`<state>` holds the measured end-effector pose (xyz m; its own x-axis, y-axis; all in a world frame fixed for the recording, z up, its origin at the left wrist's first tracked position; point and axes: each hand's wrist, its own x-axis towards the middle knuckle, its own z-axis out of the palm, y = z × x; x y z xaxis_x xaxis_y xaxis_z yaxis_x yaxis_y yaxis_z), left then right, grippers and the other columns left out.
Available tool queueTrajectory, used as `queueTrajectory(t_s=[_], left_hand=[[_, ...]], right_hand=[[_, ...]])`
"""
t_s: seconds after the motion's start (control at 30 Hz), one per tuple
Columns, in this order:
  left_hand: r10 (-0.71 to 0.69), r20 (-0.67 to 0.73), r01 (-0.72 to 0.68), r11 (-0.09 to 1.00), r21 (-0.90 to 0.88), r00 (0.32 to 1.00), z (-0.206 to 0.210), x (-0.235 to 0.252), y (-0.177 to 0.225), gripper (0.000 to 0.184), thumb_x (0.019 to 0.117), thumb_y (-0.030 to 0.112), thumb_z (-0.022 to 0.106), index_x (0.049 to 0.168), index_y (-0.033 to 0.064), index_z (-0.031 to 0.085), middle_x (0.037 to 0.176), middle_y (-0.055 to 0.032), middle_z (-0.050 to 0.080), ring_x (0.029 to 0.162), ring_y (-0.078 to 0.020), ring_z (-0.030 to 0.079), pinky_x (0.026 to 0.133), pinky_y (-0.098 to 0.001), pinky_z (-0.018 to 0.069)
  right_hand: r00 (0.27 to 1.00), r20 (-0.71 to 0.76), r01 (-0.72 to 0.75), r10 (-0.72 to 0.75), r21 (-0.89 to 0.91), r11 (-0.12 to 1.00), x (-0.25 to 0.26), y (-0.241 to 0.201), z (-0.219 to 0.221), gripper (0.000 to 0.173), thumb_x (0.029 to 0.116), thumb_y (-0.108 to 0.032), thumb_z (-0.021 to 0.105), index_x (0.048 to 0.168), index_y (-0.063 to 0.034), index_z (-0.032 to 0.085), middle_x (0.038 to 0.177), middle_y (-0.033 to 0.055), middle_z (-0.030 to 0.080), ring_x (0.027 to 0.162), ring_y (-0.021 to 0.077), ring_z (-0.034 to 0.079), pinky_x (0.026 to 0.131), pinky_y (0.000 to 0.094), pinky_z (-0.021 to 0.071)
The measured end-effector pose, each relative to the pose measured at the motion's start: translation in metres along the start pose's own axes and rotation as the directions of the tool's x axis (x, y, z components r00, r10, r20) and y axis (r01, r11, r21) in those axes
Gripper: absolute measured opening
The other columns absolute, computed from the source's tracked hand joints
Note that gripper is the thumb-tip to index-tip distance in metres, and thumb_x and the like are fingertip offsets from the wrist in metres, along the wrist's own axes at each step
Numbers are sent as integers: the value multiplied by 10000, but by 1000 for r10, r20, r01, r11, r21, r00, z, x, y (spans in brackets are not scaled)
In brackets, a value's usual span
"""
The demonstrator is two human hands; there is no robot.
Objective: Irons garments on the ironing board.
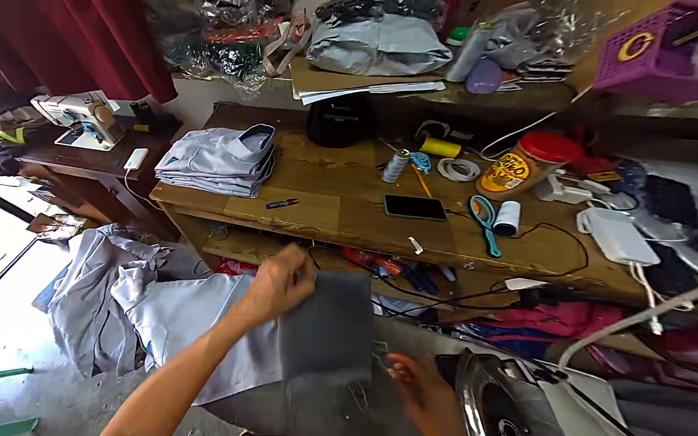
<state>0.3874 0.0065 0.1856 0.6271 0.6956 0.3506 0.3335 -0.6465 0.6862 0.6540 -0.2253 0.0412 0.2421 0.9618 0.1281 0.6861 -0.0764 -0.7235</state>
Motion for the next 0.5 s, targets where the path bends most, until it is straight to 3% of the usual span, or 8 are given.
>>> queueTrajectory(t_s=[0.17, 0.27, 0.33, 0.4, 0.47, 0.5], left_hand=[[292, -133, -277, 953, 119, 947, -9, 109, -5, 107, 937, 99, 663, 945, -4, 688, 938, -120, 659, 834, -210, 663, 724, -378, 583], [303, -76, -286, 941, 181, 950, 9, 124, -30, 97, 953, 68, 682, 1002, -11, 708, 1019, -152, 686, 923, -267, 697, 811, -444, 604], [266, -35, -253, 945, 208, 963, 19, 101, -58, 143, 967, 103, 675, 1058, 2, 721, 1105, -145, 708, 1050, -272, 691, 934, -452, 581], [147, -67, -130, 968, 212, 987, 15, 49, -89, 224, 986, 177, 673, 1141, 21, 719, 1239, -133, 691, 1214, -271, 634, 1068, -450, 512], [-83, -237, 145, 955, 260, 968, -10, -29, -125, 275, 1009, 226, 633, 1210, 57, 711, 1363, -98, 647, 1340, -254, 560, 1144, -467, 452], [-199, -387, 313, 913, 260, 901, -28, -77, -147, 283, 1007, 204, 612, 1216, 43, 713, 1356, -114, 654, 1334, -269, 566, 1144, -481, 447]], right_hand=[[993, 95, -78, 70, 86, 993, 2, -16, 61, 251, 917, -100, 654, 1140, -24, 740, 1038, 166, 718, 845, 249, 722, 753, 402, 620], [994, 112, -24, 16, 66, 998, 14, -28, 81, 251, 922, -129, 642, 1135, -44, 744, 1043, 146, 714, 851, 226, 713, 759, 373, 612], [991, 123, 54, -59, 40, 998, 26, -38, 95, 251, 914, -125, 651, 1128, -39, 748, 1074, 161, 711, 879, 259, 713, 774, 410, 610], [983, 118, 142, -144, 23, 990, 36, -46, 111, 268, 903, -130, 664, 1137, -32, 750, 1142, 179, 708, 959, 308, 712, 815, 456, 606], [974, 125, 188, -188, 10, 982, 45, -52, 125, 305, 925, -154, 650, 1187, -22, 734, 1234, 197, 691, 1092, 347, 690, 916, 495, 580], [973, 125, 196, -196, 13, 981, 48, -54, 134, 334, 936, -165, 632, 1218, -12, 722, 1281, 212, 673, 1172, 372, 662, 989, 517, 547]])
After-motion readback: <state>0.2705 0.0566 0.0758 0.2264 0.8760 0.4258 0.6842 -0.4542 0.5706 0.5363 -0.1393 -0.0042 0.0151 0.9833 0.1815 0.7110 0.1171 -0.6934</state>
